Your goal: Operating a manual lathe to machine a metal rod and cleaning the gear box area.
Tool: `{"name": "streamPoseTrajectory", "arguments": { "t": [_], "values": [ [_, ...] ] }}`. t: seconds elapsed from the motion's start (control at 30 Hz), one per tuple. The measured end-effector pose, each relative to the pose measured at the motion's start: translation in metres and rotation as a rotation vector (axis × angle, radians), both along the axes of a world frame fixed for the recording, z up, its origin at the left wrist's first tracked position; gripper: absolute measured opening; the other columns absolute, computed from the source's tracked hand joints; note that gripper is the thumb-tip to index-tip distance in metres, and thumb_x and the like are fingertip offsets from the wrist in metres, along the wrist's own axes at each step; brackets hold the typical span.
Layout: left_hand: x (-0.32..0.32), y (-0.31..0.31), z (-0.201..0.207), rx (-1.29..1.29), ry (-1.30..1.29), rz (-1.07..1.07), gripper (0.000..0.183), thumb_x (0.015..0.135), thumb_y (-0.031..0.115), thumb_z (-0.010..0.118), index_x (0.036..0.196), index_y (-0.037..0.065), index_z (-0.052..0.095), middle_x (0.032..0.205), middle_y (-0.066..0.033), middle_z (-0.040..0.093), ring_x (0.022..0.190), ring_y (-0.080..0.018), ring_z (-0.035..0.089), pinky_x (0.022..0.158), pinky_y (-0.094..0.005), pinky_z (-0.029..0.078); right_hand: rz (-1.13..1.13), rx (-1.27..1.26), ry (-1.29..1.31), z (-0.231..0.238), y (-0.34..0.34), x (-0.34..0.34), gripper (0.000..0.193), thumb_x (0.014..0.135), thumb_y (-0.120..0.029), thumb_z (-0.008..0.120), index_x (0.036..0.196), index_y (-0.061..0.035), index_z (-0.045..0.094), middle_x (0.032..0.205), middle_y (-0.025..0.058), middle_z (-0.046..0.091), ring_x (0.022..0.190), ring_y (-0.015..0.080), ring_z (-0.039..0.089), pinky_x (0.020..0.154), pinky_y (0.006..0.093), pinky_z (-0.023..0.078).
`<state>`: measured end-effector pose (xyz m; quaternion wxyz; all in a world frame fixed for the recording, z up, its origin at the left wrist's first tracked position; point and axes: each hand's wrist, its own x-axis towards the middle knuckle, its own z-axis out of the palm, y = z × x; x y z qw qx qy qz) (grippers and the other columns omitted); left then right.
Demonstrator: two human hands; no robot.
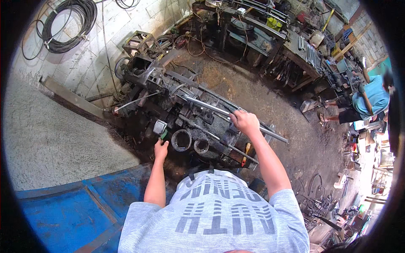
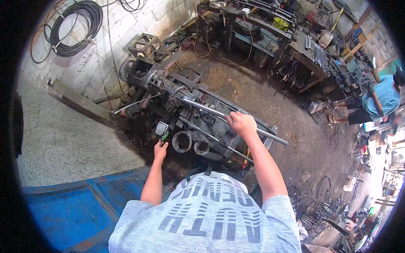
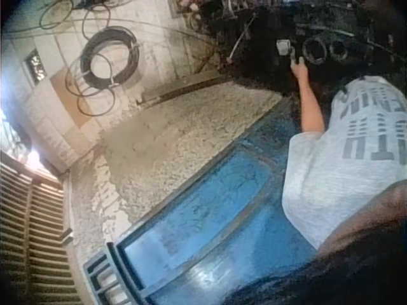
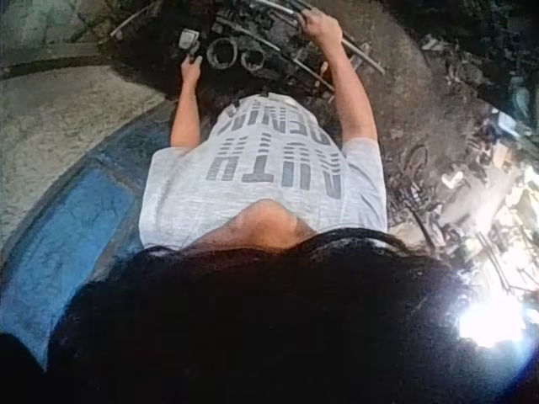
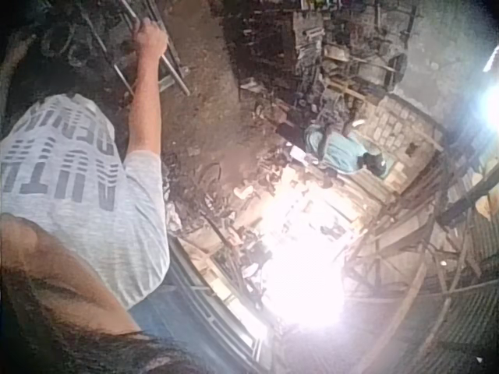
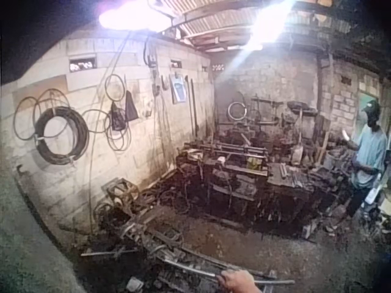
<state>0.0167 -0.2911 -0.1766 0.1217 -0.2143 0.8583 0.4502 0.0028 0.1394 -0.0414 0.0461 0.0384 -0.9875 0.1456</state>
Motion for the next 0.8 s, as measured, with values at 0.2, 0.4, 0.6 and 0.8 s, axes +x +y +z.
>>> {"name": "streamPoseTrajectory", "arguments": {
  "t": [0.2,0.4,0.6,0.8],
  "values": [
    [-0.0002,-0.0009,-0.0031,0.015,0.022,-0.006,0.069,0.087,0.018,0.066,0.142,-0.009,0.035,0.133,-0.0256,0.055,0.121,-0.0287,0.056,0.100,-0.0331,0.041,0.001,-0.002,-0.006,0.0031,0.0018,0.0003,0.042,0.096,-0.048,0.046,0.083,-0.0107,0.061,0.083,0.0119,0.066,0.074,0.0357,0.066,0.064,0.0472,0.054],
    [-0.0004,-0.0007,-0.0017,0.004,0.019,-0.022,0.068,0.088,0.017,0.066,0.142,-0.009,0.035,0.132,-0.0255,0.055,0.122,-0.0281,0.055,0.100,-0.0326,0.042,0.016,-0.012,-0.015,0.0025,-0.0004,-0.0024,0.044,0.096,-0.048,0.046,0.083,-0.0096,0.061,0.083,0.0121,0.067,0.074,0.0353,0.066,0.063,0.0472,0.054],
    [0.0018,-0.0007,-0.0010,0.025,0.042,-0.008,0.067,0.086,0.021,0.066,0.141,-0.006,0.040,0.133,-0.0243,0.055,0.124,-0.0323,0.054,0.102,-0.0367,0.040,0.000,0.003,-0.002,0.0004,-0.0013,-0.0021,0.045,0.096,-0.049,0.046,0.082,-0.0090,0.062,0.082,0.0123,0.067,0.074,0.0353,0.066,0.063,0.0465,0.054],
    [0.0012,0.0020,0.0021,0.028,0.034,0.012,0.069,0.086,0.021,0.066,0.142,-0.007,0.037,0.133,-0.0246,0.055,0.124,-0.0321,0.054,0.102,-0.0358,0.040,0.002,0.006,-0.016,-0.0017,0.0005,-0.0030,0.044,0.095,-0.049,0.048,0.081,-0.0092,0.061,0.080,0.0129,0.067,0.073,0.0348,0.066,0.062,0.0464,0.054]
  ]
}}
